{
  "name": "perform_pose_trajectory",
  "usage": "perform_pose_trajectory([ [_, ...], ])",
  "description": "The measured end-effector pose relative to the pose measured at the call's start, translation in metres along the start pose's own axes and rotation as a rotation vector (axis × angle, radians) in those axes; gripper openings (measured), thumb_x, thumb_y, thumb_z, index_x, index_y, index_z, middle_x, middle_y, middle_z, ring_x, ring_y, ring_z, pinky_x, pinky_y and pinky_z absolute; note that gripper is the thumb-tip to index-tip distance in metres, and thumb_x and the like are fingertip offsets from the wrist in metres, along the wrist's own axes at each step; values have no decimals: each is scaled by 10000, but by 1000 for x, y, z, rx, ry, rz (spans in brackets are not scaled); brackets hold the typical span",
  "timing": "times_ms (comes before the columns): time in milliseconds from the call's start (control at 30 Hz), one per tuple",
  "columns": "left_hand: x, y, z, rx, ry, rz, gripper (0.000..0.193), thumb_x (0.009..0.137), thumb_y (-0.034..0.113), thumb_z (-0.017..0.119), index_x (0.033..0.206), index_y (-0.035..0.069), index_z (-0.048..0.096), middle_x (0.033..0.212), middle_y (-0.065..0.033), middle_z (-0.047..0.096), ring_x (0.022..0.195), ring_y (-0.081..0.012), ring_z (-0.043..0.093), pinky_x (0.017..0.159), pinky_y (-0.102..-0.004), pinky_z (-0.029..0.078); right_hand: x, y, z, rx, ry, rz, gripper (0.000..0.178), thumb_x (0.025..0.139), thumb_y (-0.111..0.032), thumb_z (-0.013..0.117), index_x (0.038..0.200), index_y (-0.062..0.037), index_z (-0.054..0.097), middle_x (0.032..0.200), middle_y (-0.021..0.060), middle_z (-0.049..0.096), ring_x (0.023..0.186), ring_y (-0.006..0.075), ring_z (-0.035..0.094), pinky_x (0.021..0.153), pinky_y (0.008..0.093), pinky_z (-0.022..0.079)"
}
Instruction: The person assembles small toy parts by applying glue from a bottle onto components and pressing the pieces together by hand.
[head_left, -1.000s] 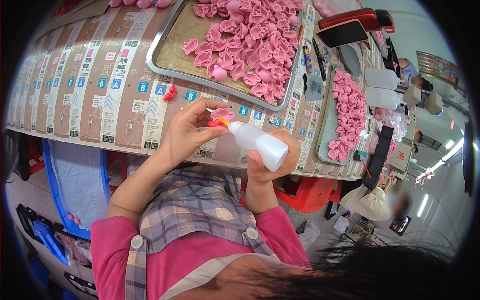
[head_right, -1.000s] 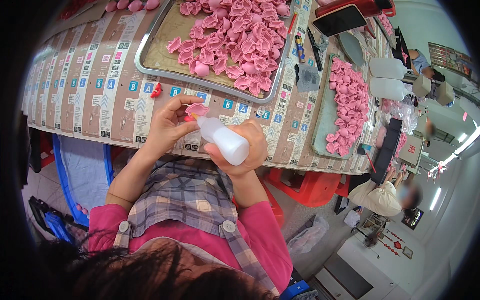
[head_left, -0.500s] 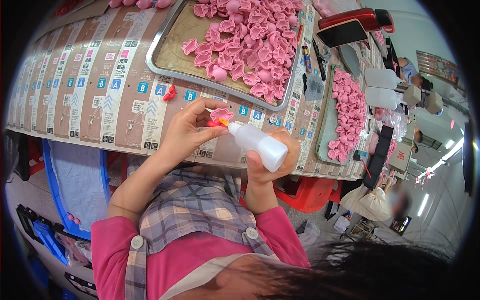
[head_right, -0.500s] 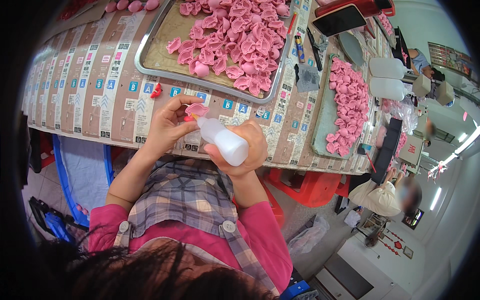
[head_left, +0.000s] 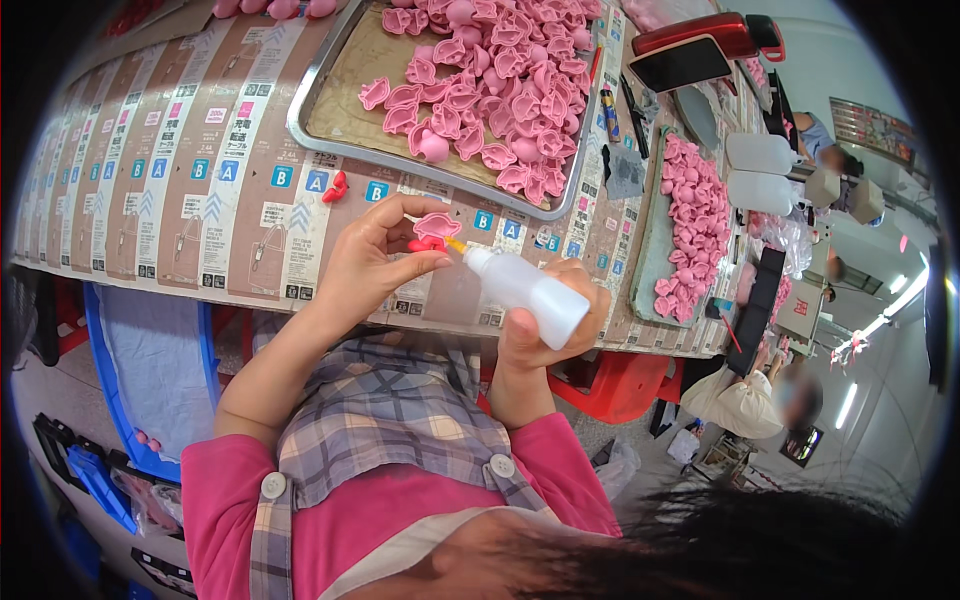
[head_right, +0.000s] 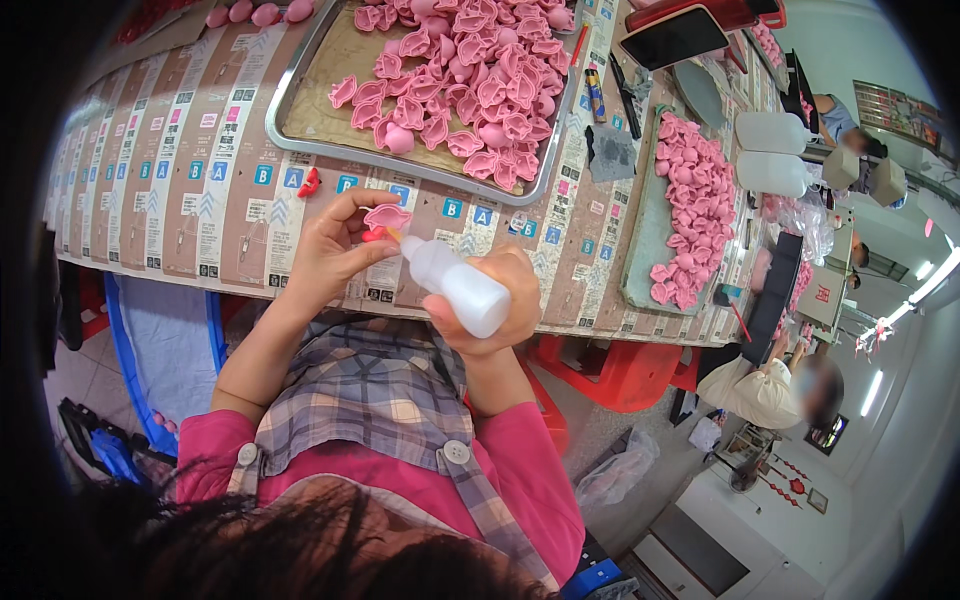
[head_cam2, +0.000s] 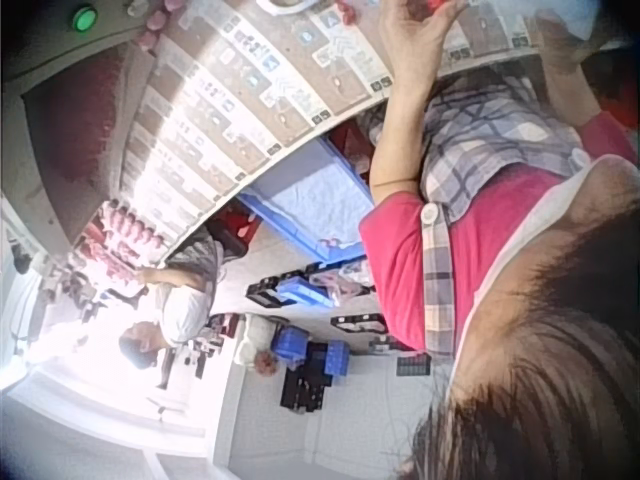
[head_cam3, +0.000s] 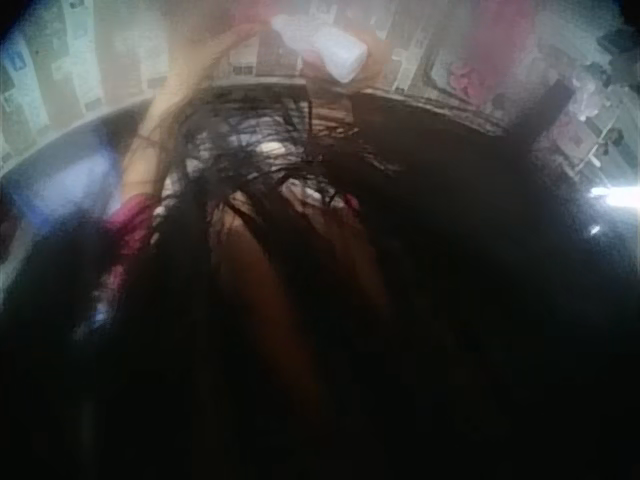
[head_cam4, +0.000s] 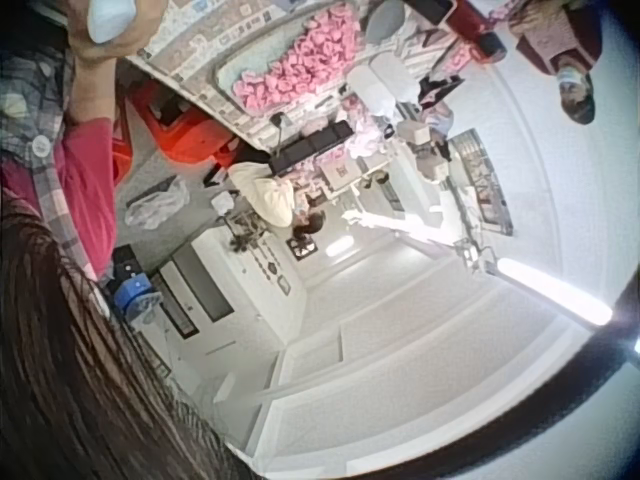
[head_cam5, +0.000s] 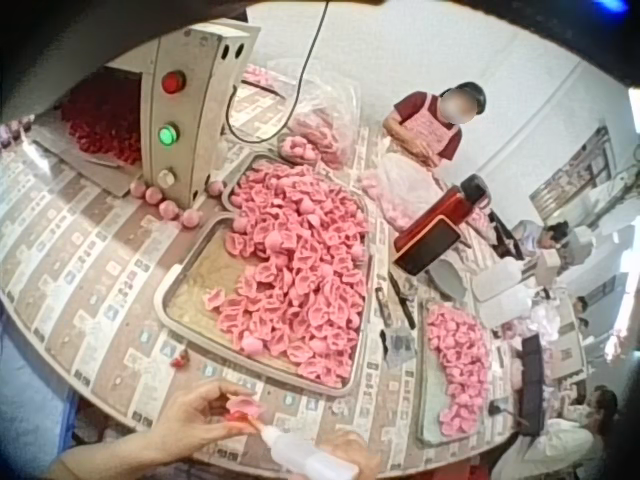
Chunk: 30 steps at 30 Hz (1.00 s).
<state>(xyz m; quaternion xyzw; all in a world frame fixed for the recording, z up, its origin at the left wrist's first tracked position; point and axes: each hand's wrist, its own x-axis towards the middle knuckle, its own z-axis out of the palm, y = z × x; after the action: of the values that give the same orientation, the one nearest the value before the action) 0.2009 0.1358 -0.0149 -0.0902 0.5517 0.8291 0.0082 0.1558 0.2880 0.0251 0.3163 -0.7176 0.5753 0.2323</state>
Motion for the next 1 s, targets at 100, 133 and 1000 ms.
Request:
perform_pose_trajectory([
  [100,0,1,-1,-8,-11,-23,422,713,-7,640,1101,15,476,970,-48,538,844,-92,543,747,-219,454,2,2,0,21,53,23,463,652,-340,731,877,-24,478,685,64,530,541,179,482,479,270,368],
  [133,0,1,-1,-7,-20,-41,449,713,-36,625,1125,14,456,991,-55,538,895,-112,540,786,-232,453,3,3,0,-20,33,15,475,658,-346,727,890,-21,469,689,63,525,551,175,480,487,268,369],
  [1000,1,0,-1,-64,26,43,398,717,-19,640,1079,3,475,931,-48,554,862,-88,542,771,-216,457,-1,8,1,-1,135,38,489,672,-359,713,888,-17,437,658,63,508,517,157,463,471,261,366],
])
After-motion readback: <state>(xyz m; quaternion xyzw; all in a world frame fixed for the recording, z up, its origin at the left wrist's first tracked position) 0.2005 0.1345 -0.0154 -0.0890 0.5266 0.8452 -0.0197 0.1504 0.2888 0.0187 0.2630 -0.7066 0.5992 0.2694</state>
